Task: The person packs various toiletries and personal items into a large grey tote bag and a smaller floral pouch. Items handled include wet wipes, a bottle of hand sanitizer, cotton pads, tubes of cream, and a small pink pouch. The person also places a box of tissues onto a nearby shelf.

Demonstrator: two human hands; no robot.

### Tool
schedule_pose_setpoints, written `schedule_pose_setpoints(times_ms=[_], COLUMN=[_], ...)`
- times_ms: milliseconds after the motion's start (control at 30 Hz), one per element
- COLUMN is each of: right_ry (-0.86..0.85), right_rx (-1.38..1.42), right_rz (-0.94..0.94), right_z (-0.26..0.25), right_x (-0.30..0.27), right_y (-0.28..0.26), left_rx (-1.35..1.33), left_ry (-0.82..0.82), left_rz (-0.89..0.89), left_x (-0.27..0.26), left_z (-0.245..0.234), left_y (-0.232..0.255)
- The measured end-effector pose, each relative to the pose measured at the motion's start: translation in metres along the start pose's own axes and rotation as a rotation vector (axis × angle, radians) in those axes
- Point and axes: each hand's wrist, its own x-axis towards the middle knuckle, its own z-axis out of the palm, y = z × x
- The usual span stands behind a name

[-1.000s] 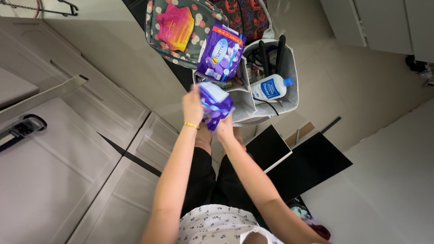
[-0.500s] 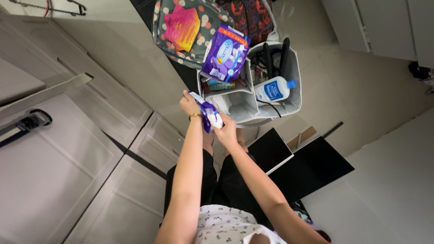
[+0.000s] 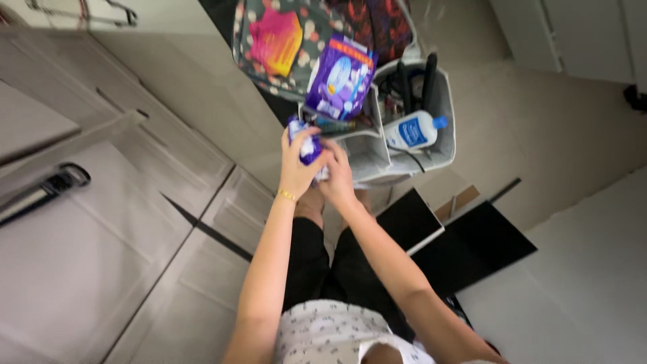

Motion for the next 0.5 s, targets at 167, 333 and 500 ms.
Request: schedule_pose_setpoints(times_ms=[167,333,500], right_ry=[-0.068,-0.101,-0.268], right_rx=[0.165,-0.016,-0.477], right_rz=[0.212,-0.002,-0.069], right_z=[0.014,0.004,-0.017], right_x=[0.008,0.022,0.027], right_y=[0.016,0.021,-0.006], left_rx=[0.036,0.2,0.661], left_ry=[-0.147,-0.141,-0.152], left_rz=[0.029,0.081,0.118], left_x=[0.012,0.014,0.018], left_z=[-0.008,-0.032,-0.025], left_y=[0.036,0.04,0.045])
